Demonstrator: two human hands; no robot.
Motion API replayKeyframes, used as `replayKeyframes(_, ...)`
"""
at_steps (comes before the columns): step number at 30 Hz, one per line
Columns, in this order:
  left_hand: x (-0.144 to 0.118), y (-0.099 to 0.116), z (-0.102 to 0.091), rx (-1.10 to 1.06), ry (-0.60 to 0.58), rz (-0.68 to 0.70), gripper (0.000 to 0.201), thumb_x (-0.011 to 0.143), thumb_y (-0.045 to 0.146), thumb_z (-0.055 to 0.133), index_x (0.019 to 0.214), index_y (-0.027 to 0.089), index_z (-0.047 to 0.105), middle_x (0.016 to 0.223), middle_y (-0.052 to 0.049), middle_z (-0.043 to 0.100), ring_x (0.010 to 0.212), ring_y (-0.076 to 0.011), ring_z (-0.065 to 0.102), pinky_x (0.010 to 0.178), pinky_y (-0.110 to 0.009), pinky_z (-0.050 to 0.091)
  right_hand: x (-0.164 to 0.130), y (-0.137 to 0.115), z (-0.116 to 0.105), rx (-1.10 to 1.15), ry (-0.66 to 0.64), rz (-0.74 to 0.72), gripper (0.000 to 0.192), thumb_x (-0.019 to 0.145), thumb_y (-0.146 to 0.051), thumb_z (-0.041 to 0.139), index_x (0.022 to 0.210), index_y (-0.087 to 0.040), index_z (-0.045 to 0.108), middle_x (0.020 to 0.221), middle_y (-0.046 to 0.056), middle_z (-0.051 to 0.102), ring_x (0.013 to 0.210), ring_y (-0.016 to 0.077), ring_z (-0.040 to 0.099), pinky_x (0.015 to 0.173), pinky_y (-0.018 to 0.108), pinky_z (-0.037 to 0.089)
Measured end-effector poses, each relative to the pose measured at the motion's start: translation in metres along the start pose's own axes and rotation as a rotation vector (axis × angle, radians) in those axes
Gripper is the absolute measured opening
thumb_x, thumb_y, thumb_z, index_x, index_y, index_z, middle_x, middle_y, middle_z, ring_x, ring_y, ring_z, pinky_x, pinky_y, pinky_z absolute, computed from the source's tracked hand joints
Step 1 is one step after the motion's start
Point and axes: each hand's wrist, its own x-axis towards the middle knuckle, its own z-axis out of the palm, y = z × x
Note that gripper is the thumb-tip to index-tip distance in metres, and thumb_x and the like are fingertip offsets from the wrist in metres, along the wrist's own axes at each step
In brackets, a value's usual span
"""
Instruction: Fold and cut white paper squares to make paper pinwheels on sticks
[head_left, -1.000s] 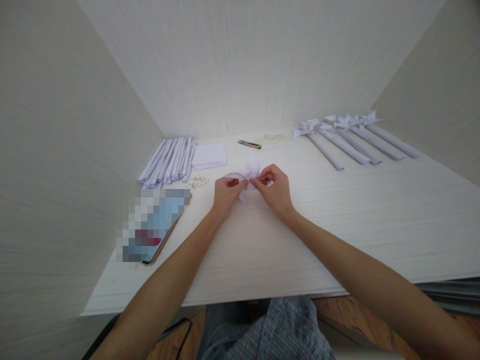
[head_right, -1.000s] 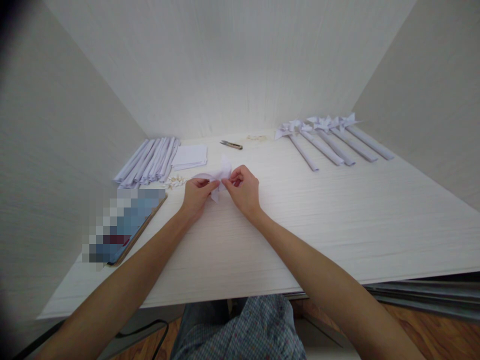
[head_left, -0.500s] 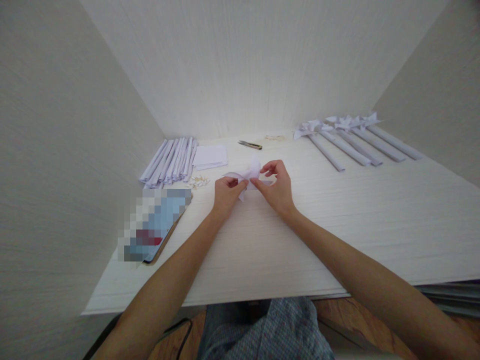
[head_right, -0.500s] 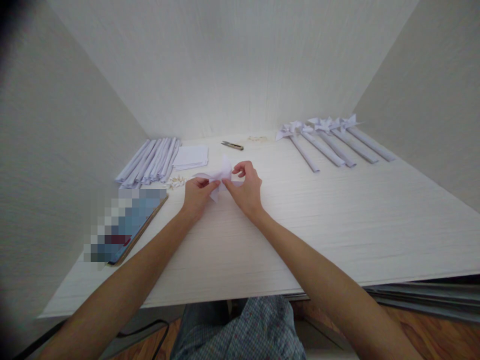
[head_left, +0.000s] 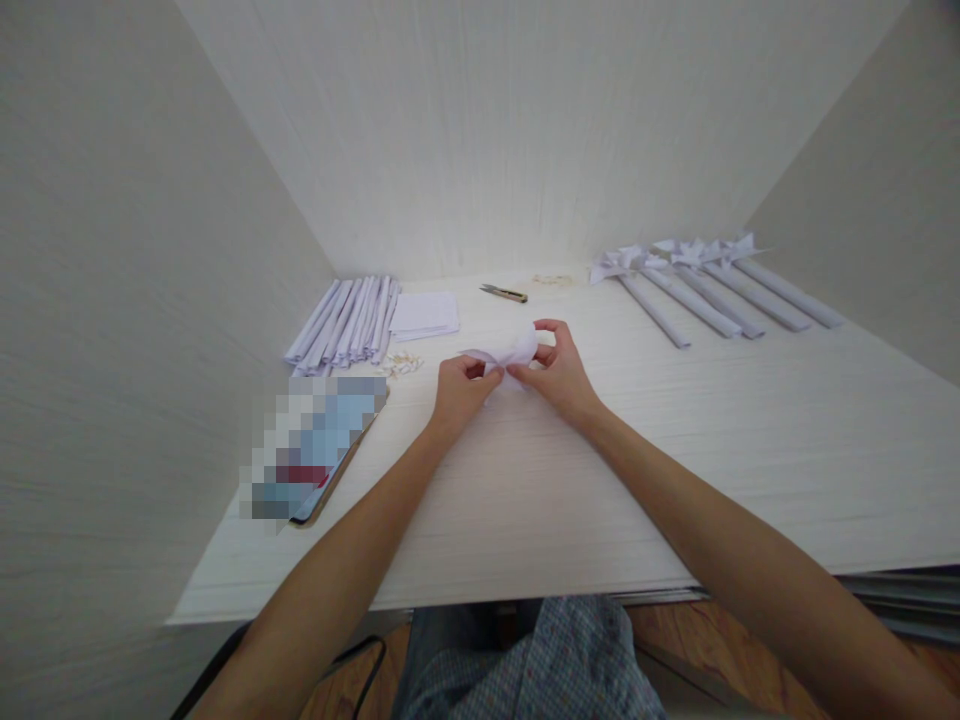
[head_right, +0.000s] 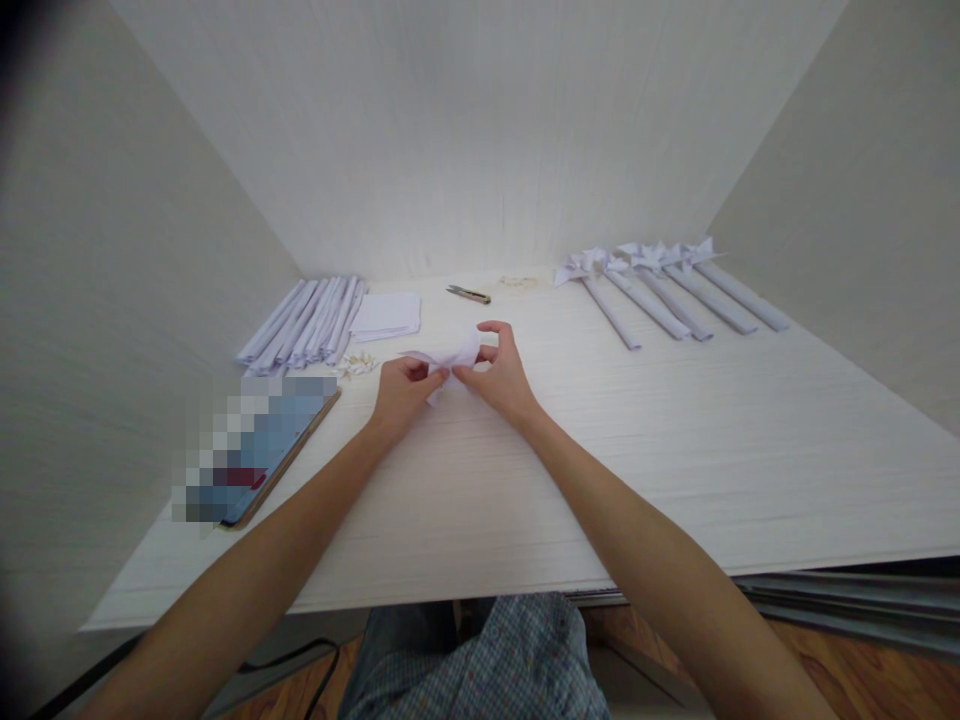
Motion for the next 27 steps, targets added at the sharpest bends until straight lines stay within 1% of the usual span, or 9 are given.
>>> replayKeyframes(3, 0.0018, -0.004, 0.0002, -0.087, -0.018, -0.007, 0.006, 0.056, 0.02, 0.061, 0.054, 0.015, 0.059, 0.054, 0.003, 0.057, 0.052, -0.009, 0.051, 0.055, -0.022, 0.042, -0.0001, -0.0003, 0.0009, 0.036, 0.022, 0.01, 0.059, 0.05, -0.025, 0.069, 0.094, -0.025, 0.03, 0.066, -0.007, 0.061, 0.05, 0.0092, 0.054, 0.049, 0.022, 0.042)
replayKeyframes(6, 0.0029, -0.0063, -0.0001, -0.149, -0.048, -0.013, 0.009, 0.057, 0.023, 0.063, 0.06, 0.015, 0.062, 0.059, 0.002, 0.06, 0.056, -0.0091, 0.053, 0.056, -0.022, 0.044, -0.0008, -0.0005, 0.0019, 0.071, 0.047, 0.006, 0.058, 0.05, -0.024, 0.069, 0.094, -0.024, 0.03, 0.064, -0.008, 0.062, 0.052, 0.0105, 0.056, 0.05, 0.023, 0.044)
replayKeyframes(10, 0.0024, -0.0048, -0.0003, -0.193, -0.05, -0.056, 0.015, 0.055, 0.026, 0.066, 0.064, 0.014, 0.064, 0.061, 0.001, 0.061, 0.057, -0.0086, 0.054, 0.057, -0.022, 0.046, -0.0016, -0.0007, 0.0037, 0.109, 0.086, 0.002, 0.057, 0.051, -0.024, 0.069, 0.093, -0.025, 0.031, 0.064, -0.007, 0.064, 0.055, 0.0122, 0.059, 0.053, 0.025, 0.046)
replayKeyframes(13, 0.0019, -0.0037, -0.0005, -0.196, -0.051, -0.074, 0.018, 0.055, 0.028, 0.066, 0.065, 0.013, 0.065, 0.063, 0.0, 0.063, 0.058, -0.0088, 0.055, 0.058, -0.022, 0.048, -0.0014, -0.0006, 0.0047, 0.135, 0.096, 0.007, 0.057, 0.05, -0.023, 0.069, 0.093, -0.025, 0.031, 0.065, -0.007, 0.065, 0.055, 0.0122, 0.06, 0.054, 0.025, 0.046)
replayKeyframes(21, 0.0026, -0.0075, -0.0016, -0.159, -0.04, -0.049, 0.017, 0.057, 0.029, 0.065, 0.065, 0.013, 0.066, 0.062, 0.0, 0.063, 0.057, -0.0081, 0.054, 0.057, -0.021, 0.047, -0.0008, 0.0, 0.0054, 0.149, 0.098, 0.01, 0.057, 0.049, -0.022, 0.069, 0.091, -0.025, 0.03, 0.062, -0.009, 0.064, 0.051, 0.0106, 0.058, 0.051, 0.023, 0.045)
replayKeyframes(27, 0.0013, -0.0053, -0.0011, -0.14, -0.02, -0.05, 0.017, 0.057, 0.029, 0.065, 0.065, 0.014, 0.066, 0.063, 0.0, 0.064, 0.058, -0.0097, 0.056, 0.058, -0.023, 0.048, -0.0017, -0.0002, 0.0057, 0.137, 0.099, 0.006, 0.055, 0.051, -0.021, 0.067, 0.091, -0.025, 0.03, 0.061, -0.009, 0.064, 0.052, 0.0112, 0.058, 0.052, 0.024, 0.046)
